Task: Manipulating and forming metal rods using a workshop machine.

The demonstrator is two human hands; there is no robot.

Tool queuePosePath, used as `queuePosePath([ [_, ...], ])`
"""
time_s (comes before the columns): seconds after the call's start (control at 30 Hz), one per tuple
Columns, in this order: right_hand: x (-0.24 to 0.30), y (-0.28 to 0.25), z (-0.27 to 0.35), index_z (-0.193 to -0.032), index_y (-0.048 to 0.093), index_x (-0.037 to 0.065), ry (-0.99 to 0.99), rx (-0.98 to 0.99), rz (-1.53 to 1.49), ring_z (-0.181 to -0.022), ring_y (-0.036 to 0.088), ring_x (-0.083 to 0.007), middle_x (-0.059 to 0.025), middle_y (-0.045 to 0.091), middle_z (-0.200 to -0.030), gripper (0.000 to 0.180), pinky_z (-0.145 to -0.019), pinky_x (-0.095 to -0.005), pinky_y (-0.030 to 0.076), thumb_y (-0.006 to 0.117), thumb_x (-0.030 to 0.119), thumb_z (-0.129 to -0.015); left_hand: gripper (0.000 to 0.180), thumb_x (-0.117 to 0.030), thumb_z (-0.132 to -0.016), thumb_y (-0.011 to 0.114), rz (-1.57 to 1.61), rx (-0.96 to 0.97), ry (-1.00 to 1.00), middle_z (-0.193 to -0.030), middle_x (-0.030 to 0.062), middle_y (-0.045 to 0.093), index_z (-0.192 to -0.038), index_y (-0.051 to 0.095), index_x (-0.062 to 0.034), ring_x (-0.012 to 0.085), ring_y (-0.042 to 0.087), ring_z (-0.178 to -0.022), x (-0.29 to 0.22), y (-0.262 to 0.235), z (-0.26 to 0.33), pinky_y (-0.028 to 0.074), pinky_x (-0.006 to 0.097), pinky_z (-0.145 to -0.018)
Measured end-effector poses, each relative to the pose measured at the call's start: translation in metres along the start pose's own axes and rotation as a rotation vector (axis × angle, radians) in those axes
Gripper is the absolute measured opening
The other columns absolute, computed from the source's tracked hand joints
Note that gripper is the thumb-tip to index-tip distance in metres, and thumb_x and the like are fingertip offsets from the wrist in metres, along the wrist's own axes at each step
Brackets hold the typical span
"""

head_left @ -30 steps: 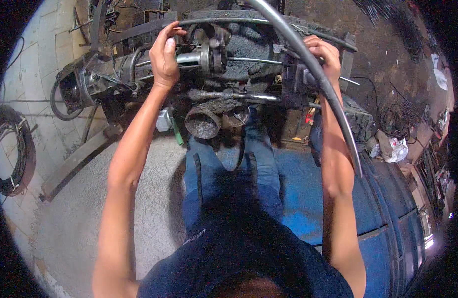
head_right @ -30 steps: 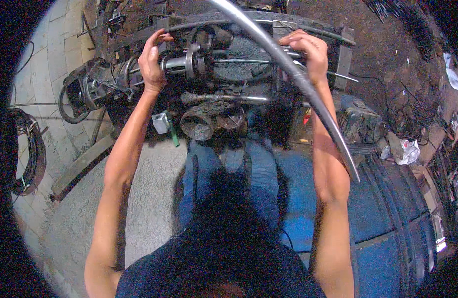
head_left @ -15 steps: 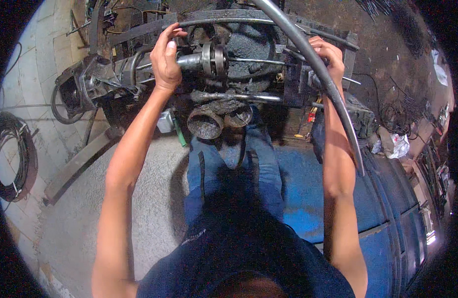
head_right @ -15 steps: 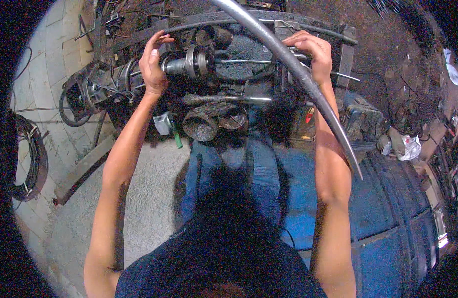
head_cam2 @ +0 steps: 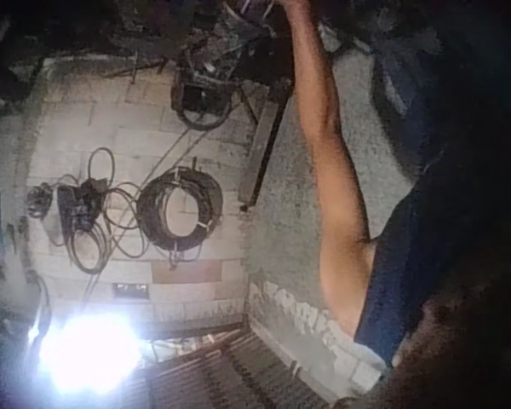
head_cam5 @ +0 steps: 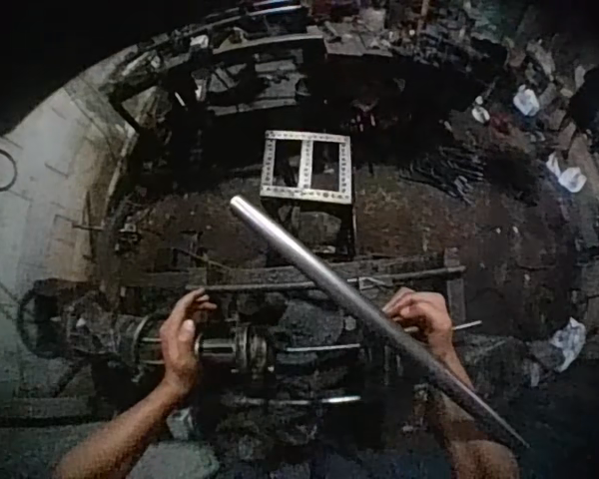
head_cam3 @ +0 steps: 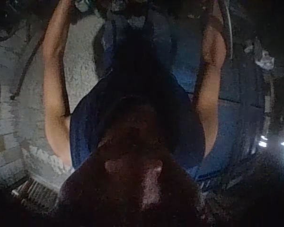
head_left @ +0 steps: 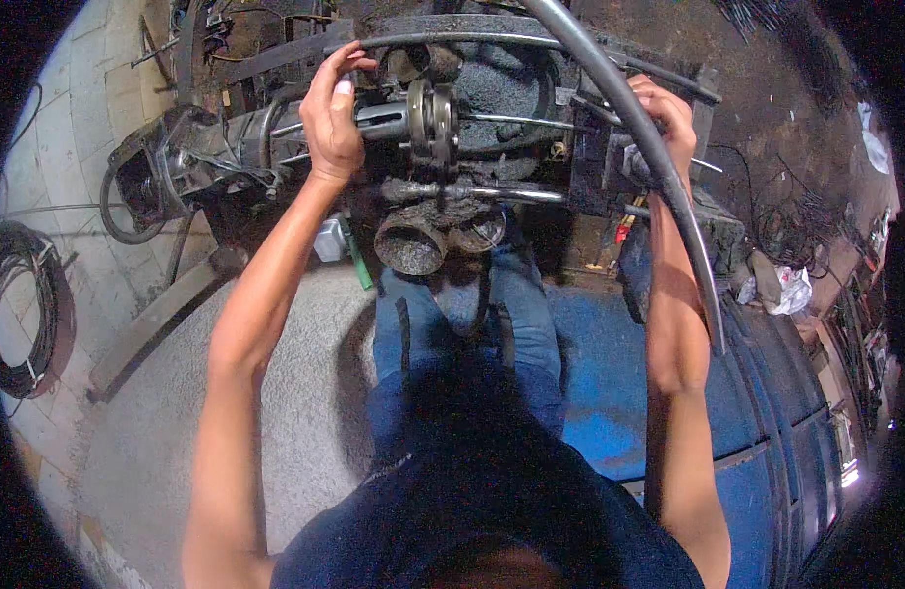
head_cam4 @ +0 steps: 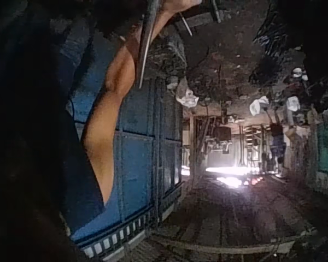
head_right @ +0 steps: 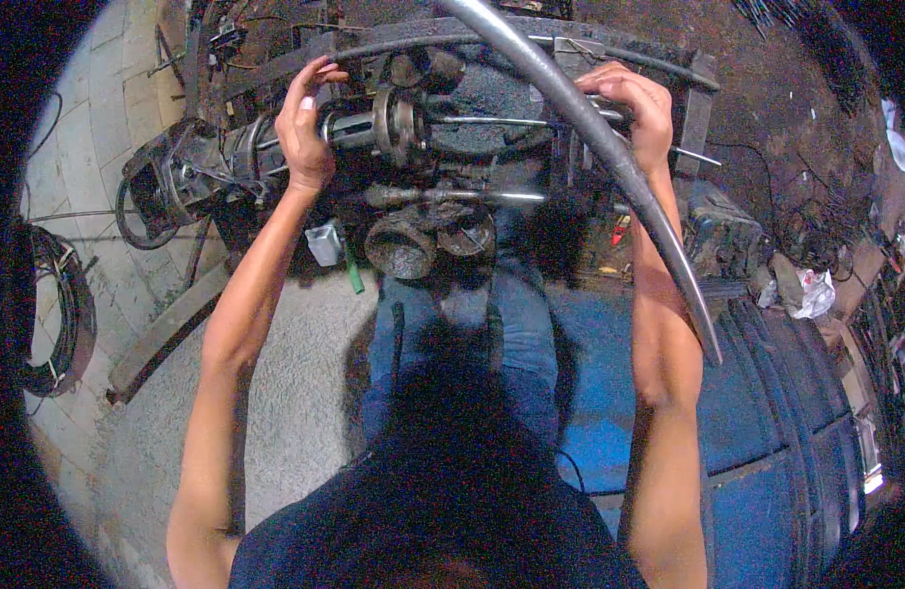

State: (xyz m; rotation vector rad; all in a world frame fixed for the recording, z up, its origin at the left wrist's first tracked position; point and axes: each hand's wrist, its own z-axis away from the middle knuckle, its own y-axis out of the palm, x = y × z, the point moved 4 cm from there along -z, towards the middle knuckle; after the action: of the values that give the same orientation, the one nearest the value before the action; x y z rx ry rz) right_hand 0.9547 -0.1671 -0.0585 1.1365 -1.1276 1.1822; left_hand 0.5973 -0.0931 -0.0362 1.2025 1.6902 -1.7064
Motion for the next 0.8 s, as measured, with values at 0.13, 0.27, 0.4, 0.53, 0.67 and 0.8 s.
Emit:
queuePosePath([
  [0.13,0.009,-0.012,0.005,-0.082,0.069,-0.01,-0.03,-0.003,0.041,-0.085,0.063,-0.0284,-0.0208,0.069,-0.087,0.034,-0.085,-0.0334,0.047,0.048,0.016,-0.076,0.056,-0.034,-0.089,0.034,0.073,-0.002,-0.034,-0.108,0.018,0.066,-0.123,0.055,0.0054,0.0266,0.06,-0.107,-0.004,0.011,-0.007,0.039,0.036,-0.1],
  [0.27,0.006,-0.01,0.001,-0.082,0.069,-0.011,-0.113,0.004,0.064,-0.086,0.063,-0.0288,-0.021,0.069,-0.087,0.034,-0.085,-0.0336,0.047,0.048,0.016,-0.077,0.056,-0.033,-0.088,0.035,0.09,-0.008,-0.023,-0.108,0.0188,0.066,-0.123,0.055,0.0065,0.0261,0.06,-0.108,0.0,0.01,-0.004,0.039,0.036,-0.1],
  [0.4,0.007,-0.006,-0.001,-0.08,0.069,-0.011,-0.049,0.02,0.023,-0.086,0.064,-0.0292,-0.0214,0.069,-0.087,0.034,-0.084,-0.0337,0.047,0.048,0.016,-0.077,0.05,-0.029,-0.087,0.039,0.063,-0.039,0.028,-0.102,0.0169,0.067,-0.12,0.057,0.0039,0.0248,0.062,-0.1,-0.001,0.006,-0.005,0.044,0.035,-0.092],
  [0.53,0.006,-0.009,0.001,-0.079,0.068,-0.011,-0.125,-0.003,0.019,-0.085,0.063,-0.0293,-0.0217,0.069,-0.087,0.034,-0.084,-0.0341,0.047,0.047,0.016,-0.077,0.05,-0.029,-0.087,0.039,0.099,-0.029,0.001,-0.102,0.0174,0.067,-0.12,0.057,0.0043,0.025,0.062,-0.099,0.0,0.008,-0.006,0.044,0.035,-0.092],
  [0.67,0.008,-0.017,0.003,-0.079,0.068,-0.011,-0.024,-0.009,-0.018,-0.084,0.063,-0.0296,-0.0218,0.069,-0.086,0.034,-0.084,-0.0345,0.047,0.048,0.017,-0.077,0.05,-0.029,-0.087,0.039,0.102,-0.012,0.02,-0.102,0.0177,0.067,-0.12,0.056,0.0048,0.025,0.062,-0.1,0.0,0.016,-0.009,0.044,0.035,-0.093],
  [0.8,0.001,-0.004,-0.001,-0.079,0.068,-0.011,-0.01,0.012,-0.039,-0.084,0.063,-0.0296,-0.0217,0.069,-0.085,0.035,-0.084,-0.0343,0.047,0.048,0.017,-0.076,0.051,-0.029,-0.087,0.039,0.094,-0.025,0.004,-0.103,0.0181,0.067,-0.12,0.056,0.0053,0.0252,0.062,-0.101,0.003,0.004,-0.003,0.043,0.035,-0.094],
])
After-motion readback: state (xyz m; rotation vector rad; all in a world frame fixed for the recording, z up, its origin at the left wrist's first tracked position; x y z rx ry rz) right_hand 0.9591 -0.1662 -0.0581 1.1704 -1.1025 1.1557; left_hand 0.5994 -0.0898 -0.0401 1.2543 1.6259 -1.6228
